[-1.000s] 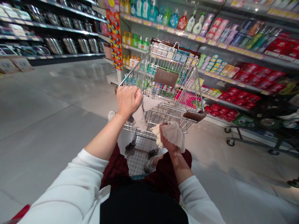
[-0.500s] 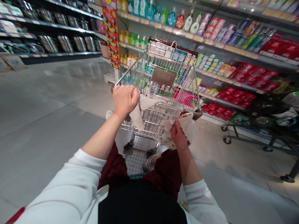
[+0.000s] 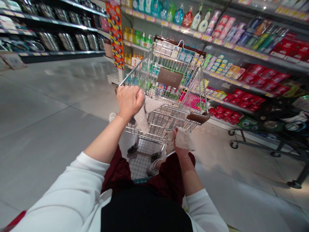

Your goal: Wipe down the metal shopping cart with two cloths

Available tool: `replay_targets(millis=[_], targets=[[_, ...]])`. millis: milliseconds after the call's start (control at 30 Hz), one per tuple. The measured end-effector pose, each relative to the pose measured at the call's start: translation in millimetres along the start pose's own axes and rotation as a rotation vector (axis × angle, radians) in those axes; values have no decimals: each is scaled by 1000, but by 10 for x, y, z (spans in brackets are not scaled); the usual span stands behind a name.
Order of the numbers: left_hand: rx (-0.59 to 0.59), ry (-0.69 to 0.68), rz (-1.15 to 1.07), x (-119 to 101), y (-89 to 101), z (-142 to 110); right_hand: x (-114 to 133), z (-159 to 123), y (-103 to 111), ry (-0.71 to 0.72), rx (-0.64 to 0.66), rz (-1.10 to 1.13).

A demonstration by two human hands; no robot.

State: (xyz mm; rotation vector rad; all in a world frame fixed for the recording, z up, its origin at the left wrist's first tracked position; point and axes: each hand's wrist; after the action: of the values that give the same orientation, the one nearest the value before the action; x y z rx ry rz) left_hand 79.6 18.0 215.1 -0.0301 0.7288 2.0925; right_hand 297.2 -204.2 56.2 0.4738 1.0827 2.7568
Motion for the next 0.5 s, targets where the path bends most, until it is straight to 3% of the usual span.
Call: replay_targets(millis=[100,233,300,400,500], targets=[[-2,1,5,0,-3,1,30,69,177,4,-8,16],[-13,0,-6,4,-12,2,68,314,483,-138,-339,-6],[-26,0,-5,9,-16,2,71,472,594,-186,-443,-4],[-30,-1,-8,13,-16,1,26,605,567,-245,-450,92],[-23,-1,-5,9,-12,-1,-93,543,321,-427,-446,263]])
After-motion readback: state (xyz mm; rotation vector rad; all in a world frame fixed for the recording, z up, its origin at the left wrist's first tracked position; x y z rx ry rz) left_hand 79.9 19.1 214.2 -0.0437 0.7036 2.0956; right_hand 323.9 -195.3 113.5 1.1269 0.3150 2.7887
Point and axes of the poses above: each hand's wrist, its own z-axis towards the middle knuckle, its own y-axis out of the back of the hand, x = y × z, and after that the axes turned 1 degree about y, right-handed
